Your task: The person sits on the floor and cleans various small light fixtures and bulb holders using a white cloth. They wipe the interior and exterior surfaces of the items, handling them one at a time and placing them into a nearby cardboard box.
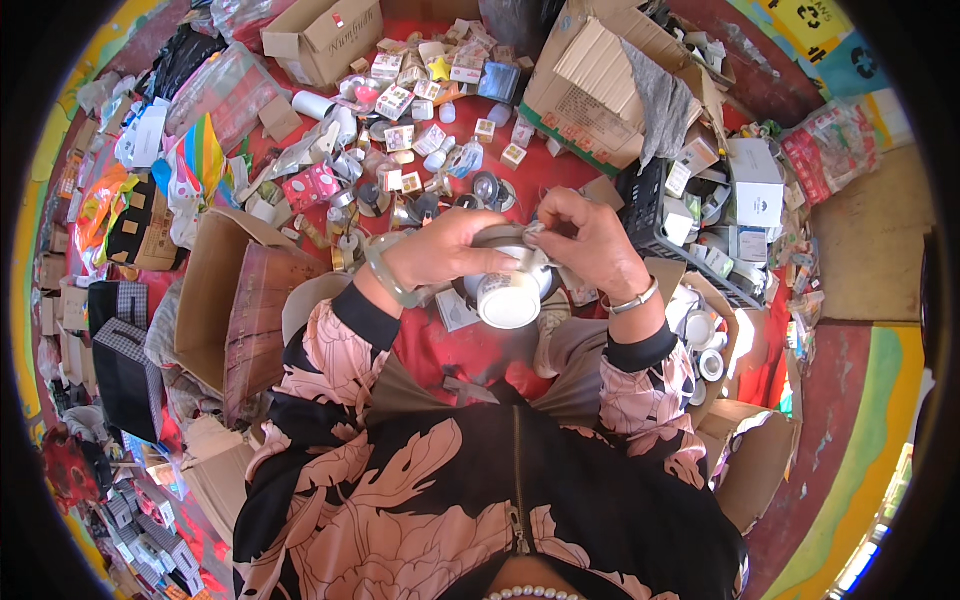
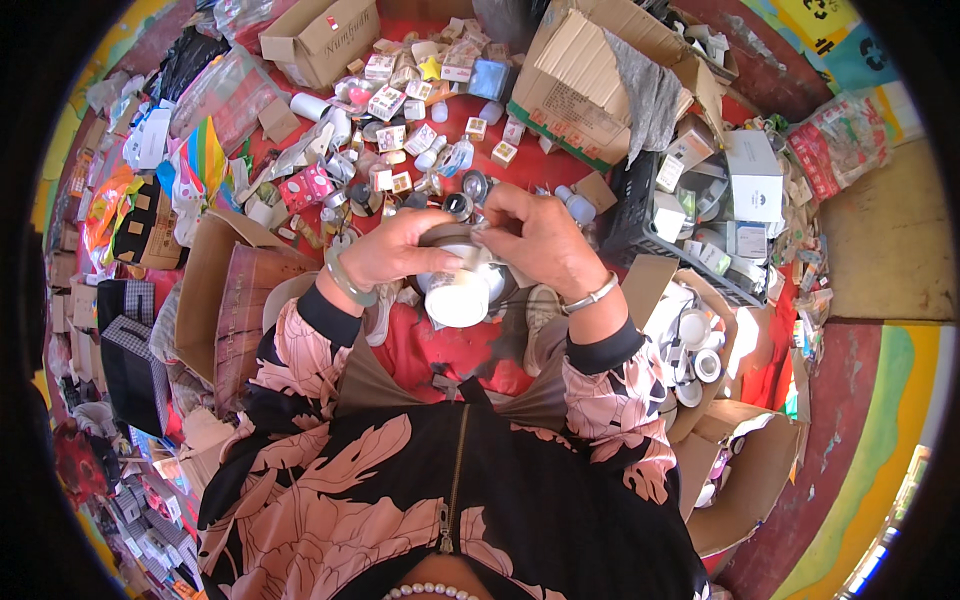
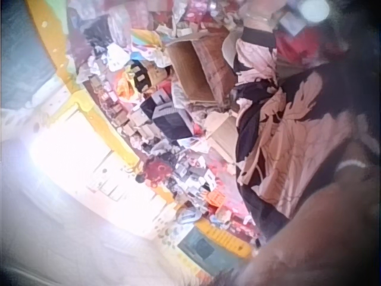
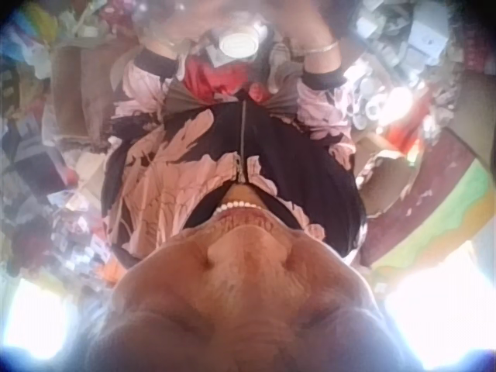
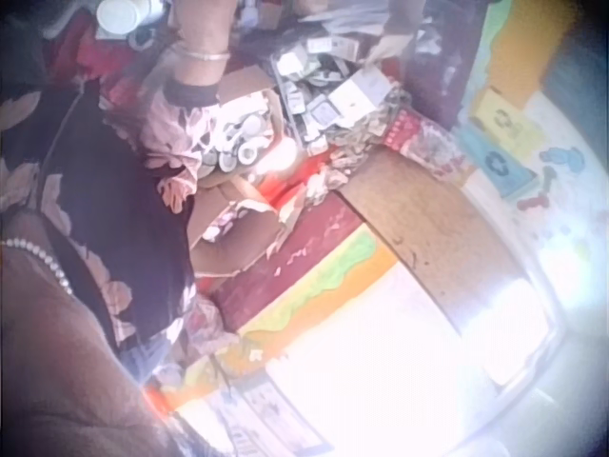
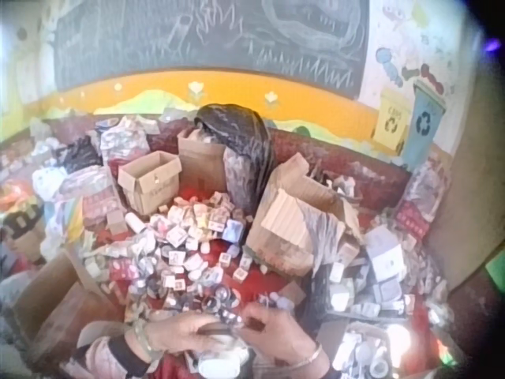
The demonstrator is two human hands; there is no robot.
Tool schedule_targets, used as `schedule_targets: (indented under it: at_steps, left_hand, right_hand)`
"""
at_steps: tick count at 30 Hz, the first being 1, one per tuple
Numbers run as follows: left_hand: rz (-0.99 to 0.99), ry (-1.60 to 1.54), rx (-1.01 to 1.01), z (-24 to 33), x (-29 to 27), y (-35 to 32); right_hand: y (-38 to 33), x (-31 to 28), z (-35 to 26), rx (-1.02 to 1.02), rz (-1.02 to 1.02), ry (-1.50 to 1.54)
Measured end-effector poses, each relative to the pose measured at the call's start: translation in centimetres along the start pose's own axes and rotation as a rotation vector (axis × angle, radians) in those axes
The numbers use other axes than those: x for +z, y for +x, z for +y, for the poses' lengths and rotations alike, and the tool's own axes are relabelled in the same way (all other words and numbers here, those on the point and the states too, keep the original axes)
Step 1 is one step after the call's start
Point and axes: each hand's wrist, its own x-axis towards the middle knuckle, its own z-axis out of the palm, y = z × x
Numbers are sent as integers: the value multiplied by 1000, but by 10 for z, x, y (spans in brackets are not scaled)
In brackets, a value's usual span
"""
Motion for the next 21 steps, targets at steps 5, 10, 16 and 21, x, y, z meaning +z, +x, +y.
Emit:
schedule_targets:
  at_steps: [5,10,16,21]
  left_hand:
    - [77,-77,28,4,-4,-5]
    - [386,-317,84,9,-8,-12]
    - [326,-371,111,4,-11,-12]
    - [359,-399,106,-3,-11,-8]
  right_hand:
    - [-3,-2,5,8,34,140]
    - [-3,-4,4,24,121,211]
    - [-6,-11,0,8,101,121]
    - [-12,-25,-12,-25,38,-76]
